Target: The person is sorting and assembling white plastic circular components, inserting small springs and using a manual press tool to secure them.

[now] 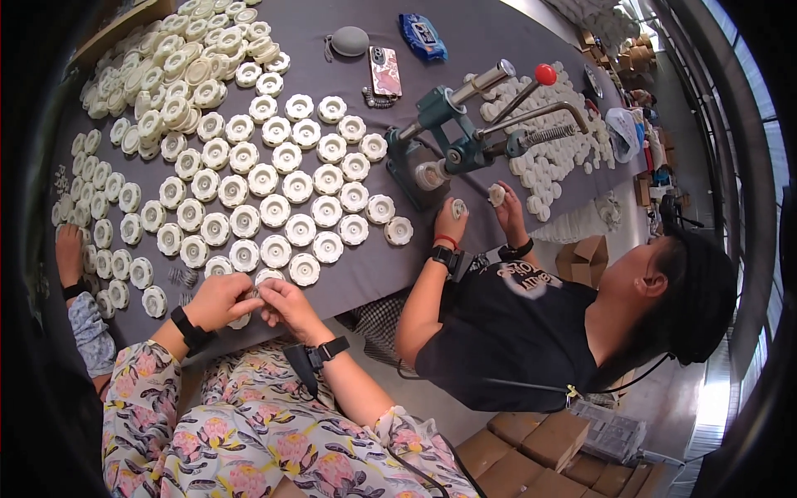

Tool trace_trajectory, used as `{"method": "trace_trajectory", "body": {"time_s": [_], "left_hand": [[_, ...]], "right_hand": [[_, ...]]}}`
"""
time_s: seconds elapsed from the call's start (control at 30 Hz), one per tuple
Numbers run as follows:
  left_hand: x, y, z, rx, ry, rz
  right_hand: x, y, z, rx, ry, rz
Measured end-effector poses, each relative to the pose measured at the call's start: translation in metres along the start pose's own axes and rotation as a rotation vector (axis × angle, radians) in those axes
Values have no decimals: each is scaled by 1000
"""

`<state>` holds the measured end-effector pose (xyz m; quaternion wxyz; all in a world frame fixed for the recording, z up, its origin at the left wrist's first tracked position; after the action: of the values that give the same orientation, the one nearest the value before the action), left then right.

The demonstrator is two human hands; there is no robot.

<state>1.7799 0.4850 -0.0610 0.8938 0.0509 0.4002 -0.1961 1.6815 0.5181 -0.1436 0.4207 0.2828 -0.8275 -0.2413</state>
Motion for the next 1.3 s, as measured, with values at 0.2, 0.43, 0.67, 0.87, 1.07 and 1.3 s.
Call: {"method": "trace_trajectory", "body": {"time_s": [0.2,0.43,0.67,0.87,1.07,1.3], "left_hand": [[4,1,-7,-93,30,91],[-8,7,-14,-98,70,121],[24,10,-28,-114,725,666],[41,-48,3,-291,-241,2],[19,-52,-7,-195,-83,-17],[-1,-22,-18,-179,146,97]], "right_hand": [[3,-2,-3,-108,185,307],[-12,-2,14,-340,-5,182],[12,-12,56,-554,-366,236],[3,-2,67,-491,-292,242],[4,-2,52,-387,-191,158],[9,-11,47,-364,144,211]]}}
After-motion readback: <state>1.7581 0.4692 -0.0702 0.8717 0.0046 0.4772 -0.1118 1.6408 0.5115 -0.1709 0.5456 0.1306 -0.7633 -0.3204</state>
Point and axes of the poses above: each hand's wrist, its own y-axis away from the middle knuckle, its own z-axis out of the back of the hand, x = y × z, the point moved 8 cm from there along -y, towards the middle knuckle, and after that the axes turned 15 degrees about -x, right-handed, at the moved point
